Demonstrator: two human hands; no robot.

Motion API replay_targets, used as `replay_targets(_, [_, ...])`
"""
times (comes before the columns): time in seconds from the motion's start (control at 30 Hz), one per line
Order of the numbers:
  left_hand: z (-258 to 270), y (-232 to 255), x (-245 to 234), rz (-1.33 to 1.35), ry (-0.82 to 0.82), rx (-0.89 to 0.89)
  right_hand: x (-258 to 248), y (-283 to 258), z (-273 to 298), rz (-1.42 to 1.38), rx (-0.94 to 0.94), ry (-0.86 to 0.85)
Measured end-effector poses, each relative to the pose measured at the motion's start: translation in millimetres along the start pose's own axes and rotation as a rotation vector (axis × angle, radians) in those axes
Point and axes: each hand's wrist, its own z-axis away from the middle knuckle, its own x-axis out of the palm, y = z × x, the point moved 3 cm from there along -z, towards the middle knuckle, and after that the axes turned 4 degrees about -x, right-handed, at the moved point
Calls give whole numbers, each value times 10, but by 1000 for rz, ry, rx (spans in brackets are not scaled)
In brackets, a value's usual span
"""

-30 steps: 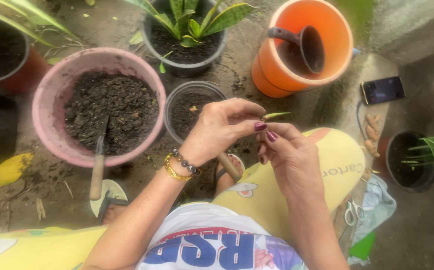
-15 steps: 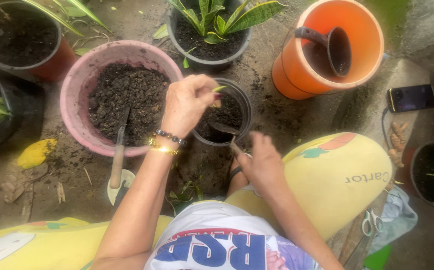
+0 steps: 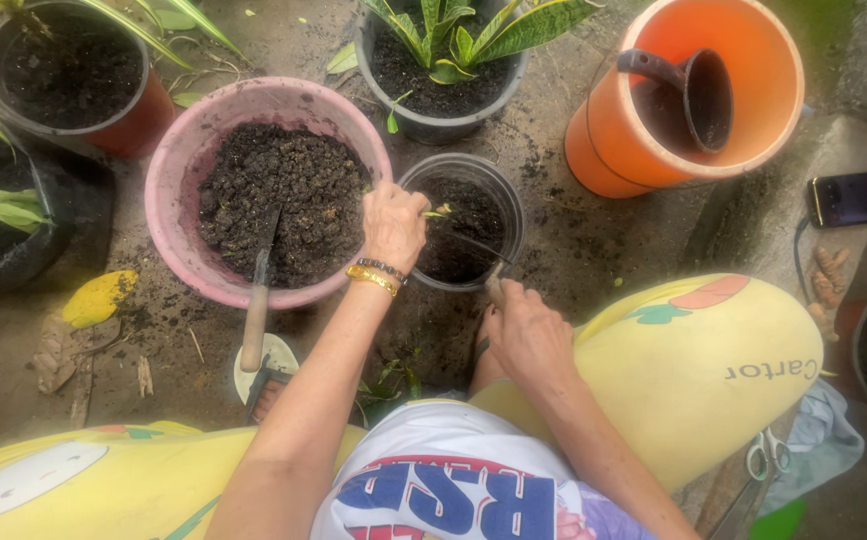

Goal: The person prepares pieces of ginger root with a knife and plants them into a small pot of soil using a hand trowel before watering them with a mug.

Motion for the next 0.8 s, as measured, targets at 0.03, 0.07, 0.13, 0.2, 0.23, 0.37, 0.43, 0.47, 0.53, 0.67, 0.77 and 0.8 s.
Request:
replay_targets(0.03, [13,-6,2,-1,3,-1,-5,-14,13,11,16,-37])
replay_targets(0.07, [32,-14,0,6,-6,-24,7,-24,11,21,33,-73])
replay_targets(0.13, [15,-19,-1,21,-11,-70,62,-51,-33,52,7,-96])
replay_targets(0.2, [35,30,0,-1,12,-40,210,-118,-90,81,-71,-81])
replay_targets(0.23, [41,38,-9,-13,24,-24,304,-152,-126,111,-82,-95])
replay_targets(0.37, [62,31,-3,-70,12,49,517,-150,-232,123,-62,-124])
replay_targets(0.43, [82,8,17,-98,-33,86,507,-107,-269,43,-4,-124])
replay_targets(0.47, [80,-6,31,-105,-40,103,472,-67,-276,-13,34,-122])
replay_targets(0.53, [101,-30,60,-120,-58,131,424,-22,-276,-111,88,-112])
replay_targets(0.67, [107,-32,145,-146,-117,127,367,-7,-301,-218,144,-88])
replay_targets(0.77, [84,-43,196,-160,-147,133,319,-3,-280,-264,134,-68])
replay_targets(0.8, [70,-47,211,-164,-149,144,295,-2,-263,-283,125,-59])
